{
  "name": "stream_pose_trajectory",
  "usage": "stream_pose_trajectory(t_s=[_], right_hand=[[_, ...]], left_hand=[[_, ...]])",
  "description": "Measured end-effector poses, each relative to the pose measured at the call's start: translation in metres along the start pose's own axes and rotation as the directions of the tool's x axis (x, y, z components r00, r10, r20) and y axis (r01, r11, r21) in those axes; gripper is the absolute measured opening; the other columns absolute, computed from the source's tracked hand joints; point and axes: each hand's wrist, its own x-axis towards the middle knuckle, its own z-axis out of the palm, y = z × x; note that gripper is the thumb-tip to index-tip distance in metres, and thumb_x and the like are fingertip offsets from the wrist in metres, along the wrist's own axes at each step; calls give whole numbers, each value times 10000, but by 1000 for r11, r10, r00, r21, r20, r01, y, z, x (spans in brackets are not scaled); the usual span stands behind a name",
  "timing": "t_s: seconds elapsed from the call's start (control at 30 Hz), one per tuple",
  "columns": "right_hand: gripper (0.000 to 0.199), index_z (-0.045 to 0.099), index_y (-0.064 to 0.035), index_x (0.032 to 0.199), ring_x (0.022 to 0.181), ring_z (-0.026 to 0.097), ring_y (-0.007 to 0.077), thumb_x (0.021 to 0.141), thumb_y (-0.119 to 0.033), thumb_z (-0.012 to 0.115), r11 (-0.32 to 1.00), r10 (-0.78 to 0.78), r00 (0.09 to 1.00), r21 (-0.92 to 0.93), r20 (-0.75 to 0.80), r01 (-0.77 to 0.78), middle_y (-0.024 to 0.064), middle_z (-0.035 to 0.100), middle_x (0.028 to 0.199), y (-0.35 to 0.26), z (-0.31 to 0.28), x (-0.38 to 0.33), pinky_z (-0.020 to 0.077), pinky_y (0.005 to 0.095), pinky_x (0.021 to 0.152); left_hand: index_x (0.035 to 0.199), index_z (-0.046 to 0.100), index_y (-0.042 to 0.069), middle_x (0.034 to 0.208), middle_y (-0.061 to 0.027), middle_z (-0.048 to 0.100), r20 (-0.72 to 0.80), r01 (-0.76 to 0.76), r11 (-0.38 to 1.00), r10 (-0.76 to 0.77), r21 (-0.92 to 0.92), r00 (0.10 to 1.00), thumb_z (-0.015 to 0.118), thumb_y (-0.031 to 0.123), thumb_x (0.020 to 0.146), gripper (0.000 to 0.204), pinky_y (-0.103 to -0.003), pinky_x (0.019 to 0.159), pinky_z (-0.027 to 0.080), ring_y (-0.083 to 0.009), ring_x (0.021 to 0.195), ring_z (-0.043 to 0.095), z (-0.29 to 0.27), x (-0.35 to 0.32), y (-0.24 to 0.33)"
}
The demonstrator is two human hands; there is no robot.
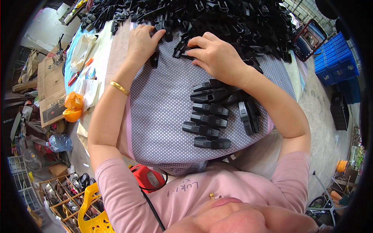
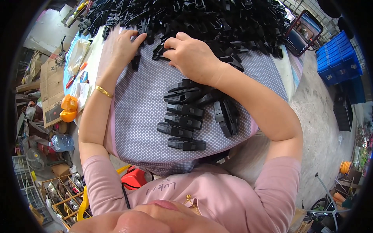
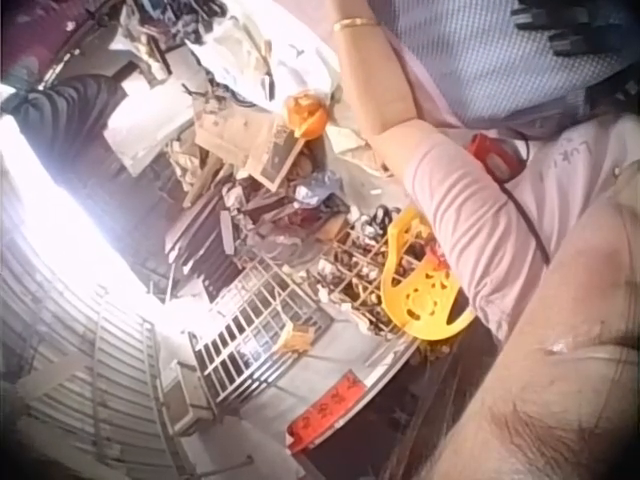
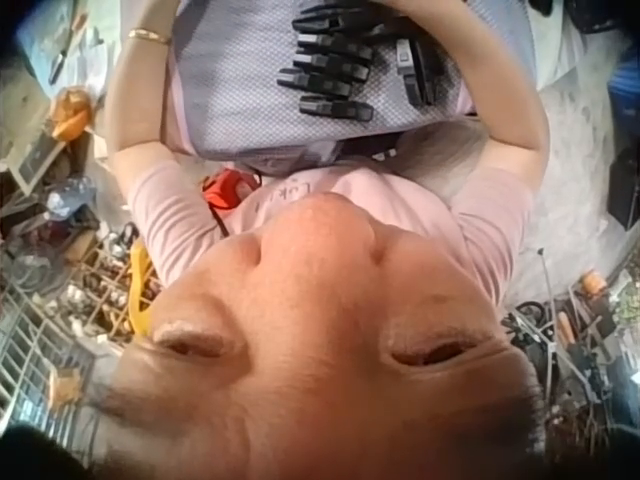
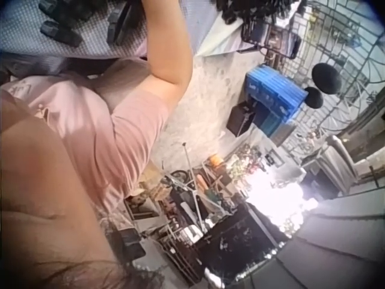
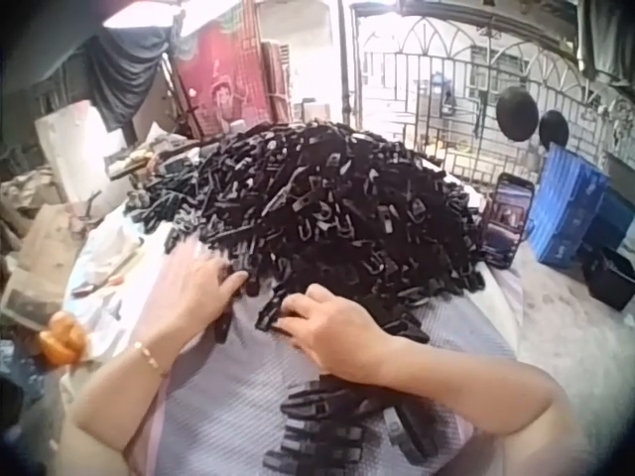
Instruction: Assembling black plastic hair clips from individual components at a production workstation.
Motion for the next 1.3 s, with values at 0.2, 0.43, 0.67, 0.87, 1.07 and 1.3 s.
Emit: stream_pose_trajectory(t_s=[0.2,0.43,0.67,0.87,1.07,1.3], right_hand=[[132,674,-38,827,905,594,170,757,-138,724,999,-35,999,18,-33,36,19,662,969,-3,-2,1,538,283,756],[234,650,-41,986,757,610,187,756,-68,683,981,96,989,178,-116,-74,58,648,898,-1,-12,0,526,288,668],[229,662,-24,1092,685,601,84,873,-92,662,548,519,850,730,88,-410,28,667,824,10,-41,-10,500,213,627],[252,685,7,1031,679,609,106,787,-45,718,754,283,932,547,228,-363,42,635,806,7,-33,-18,509,249,611],[223,716,-23,931,713,608,198,731,-118,742,947,263,947,135,186,-290,61,615,837,-1,-50,-22,499,301,648],[193,727,-70,921,872,628,236,767,-185,714,974,222,951,-13,216,-224,58,625,889,2,-56,-22,521,334,765]], left_hand=[[999,672,-19,945,-160,679,-146,42,986,-65,-159,987,667,289,783,376,-372,826,490,-287,891,637,1,0,3],[981,671,-3,851,-97,689,-183,-21,899,-66,-438,981,666,146,773,256,-290,676,499,-157,737,632,-33,-19,27],[946,657,-29,872,-151,682,338,-92,863,290,-497,895,632,62,732,234,-328,695,502,-232,801,655,-46,-60,76],[910,656,-33,834,-130,652,283,-156,889,298,-432,912,718,110,741,230,-314,689,513,-229,757,639,-36,-67,79],[899,681,-29,824,-107,649,316,-106,915,241,-389,918,767,114,744,227,-278,656,508,-183,705,628,-40,-67,84],[900,703,-30,881,-142,678,359,-43,915,201,-401,911,765,124,739,231,-313,685,534,-241,738,660,-42,-65,85]])
